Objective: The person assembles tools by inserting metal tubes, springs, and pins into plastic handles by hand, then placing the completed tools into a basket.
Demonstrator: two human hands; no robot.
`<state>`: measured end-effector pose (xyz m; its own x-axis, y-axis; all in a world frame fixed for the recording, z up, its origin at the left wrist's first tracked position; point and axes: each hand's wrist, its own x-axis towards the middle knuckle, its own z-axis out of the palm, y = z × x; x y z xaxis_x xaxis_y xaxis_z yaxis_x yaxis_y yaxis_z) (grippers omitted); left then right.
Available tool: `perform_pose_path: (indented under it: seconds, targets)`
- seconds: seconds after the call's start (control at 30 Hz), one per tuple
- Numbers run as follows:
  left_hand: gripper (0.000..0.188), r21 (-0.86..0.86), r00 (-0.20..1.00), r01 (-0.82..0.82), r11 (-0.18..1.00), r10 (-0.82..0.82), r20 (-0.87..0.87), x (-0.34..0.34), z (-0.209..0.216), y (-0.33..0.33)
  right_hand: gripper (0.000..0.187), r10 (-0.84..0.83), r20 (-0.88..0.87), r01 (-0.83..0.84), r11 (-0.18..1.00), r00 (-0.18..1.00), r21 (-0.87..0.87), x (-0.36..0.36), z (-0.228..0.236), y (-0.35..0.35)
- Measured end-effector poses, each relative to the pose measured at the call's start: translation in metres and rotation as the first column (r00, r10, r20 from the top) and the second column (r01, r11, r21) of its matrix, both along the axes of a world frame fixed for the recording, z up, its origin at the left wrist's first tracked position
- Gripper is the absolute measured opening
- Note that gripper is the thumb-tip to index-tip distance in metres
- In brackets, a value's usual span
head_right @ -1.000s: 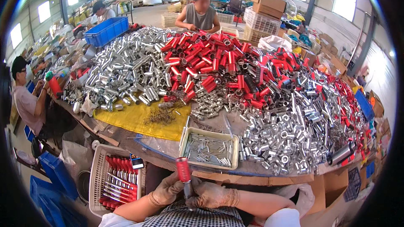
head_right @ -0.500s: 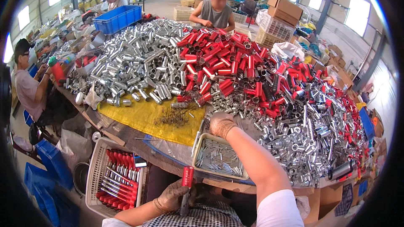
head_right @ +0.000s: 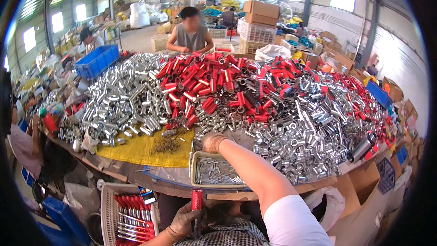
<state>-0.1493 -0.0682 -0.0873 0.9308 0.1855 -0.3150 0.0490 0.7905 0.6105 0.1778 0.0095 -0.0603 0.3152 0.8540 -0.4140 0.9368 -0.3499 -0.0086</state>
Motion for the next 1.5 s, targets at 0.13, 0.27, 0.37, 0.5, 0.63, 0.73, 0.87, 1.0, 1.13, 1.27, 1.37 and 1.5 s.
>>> perform_pose_path:
  seconds: [0.13,0.27,0.37,0.5,0.63,0.73,0.87,1.0,1.13,1.27,1.37,1.5]
  targets:
    - [0.029,0.051,0.989,-0.150,0.987,0.149,0.017,-0.009,0.010,0.002,0.040,-0.116,-0.105,0.150,0.899,0.988,0.411,-0.002,0.005,-0.010]
    - [0.028,0.343,0.986,-0.159,0.926,0.167,0.004,-0.008,0.028,0.005,0.036,0.051,-0.140,0.064,0.703,0.989,0.708,0.023,-0.004,-0.047]
    - [0.029,0.554,0.984,-0.142,0.820,0.177,-0.009,-0.014,0.018,0.013,0.025,0.226,-0.574,0.346,0.609,0.787,0.714,-0.051,0.078,-0.100]
    - [0.032,0.992,0.984,-0.054,0.116,0.175,0.033,0.006,0.030,0.021,0.018,0.613,-0.591,0.008,0.691,0.525,0.723,-0.090,0.081,-0.149]
    - [0.029,0.998,0.987,0.029,-0.061,0.158,-0.019,0.029,0.040,0.015,0.023,0.548,-0.293,-0.183,0.654,0.783,0.734,-0.117,0.072,-0.177]
    - [0.023,0.973,0.983,0.050,-0.227,0.186,-0.007,0.052,0.060,0.017,0.023,0.464,-0.375,0.008,0.621,0.803,0.784,-0.110,0.071,-0.188]
    - [0.013,0.977,0.998,-0.058,-0.204,-0.018,0.056,0.069,0.064,0.031,0.024,0.499,-0.585,0.086,0.709,0.640,0.700,-0.087,0.070,-0.187]
    - [0.010,0.998,0.999,-0.027,-0.062,0.042,0.029,0.083,0.061,0.036,0.032,0.626,-0.461,-0.018,0.605,0.630,0.796,-0.070,0.074,-0.171]
    - [0.011,0.978,0.996,0.082,0.193,0.028,-0.089,0.093,0.070,0.044,0.060,0.678,-0.392,-0.052,0.535,0.621,0.843,-0.043,0.073,-0.149]
    - [0.014,0.655,0.993,0.003,0.755,0.077,-0.094,0.100,0.043,0.046,0.077,0.258,-0.367,0.032,0.779,0.894,0.626,0.067,0.026,-0.094]
    - [0.012,0.741,0.985,-0.042,0.671,0.153,-0.082,0.097,0.045,0.036,0.080,-0.445,-0.125,0.312,0.376,0.887,0.873,0.160,0.086,-0.071]
    - [0.009,0.870,0.990,-0.071,0.488,0.144,0.000,0.105,0.039,0.031,0.103,-0.705,-0.203,0.614,0.395,0.680,0.684,0.269,0.039,-0.070]
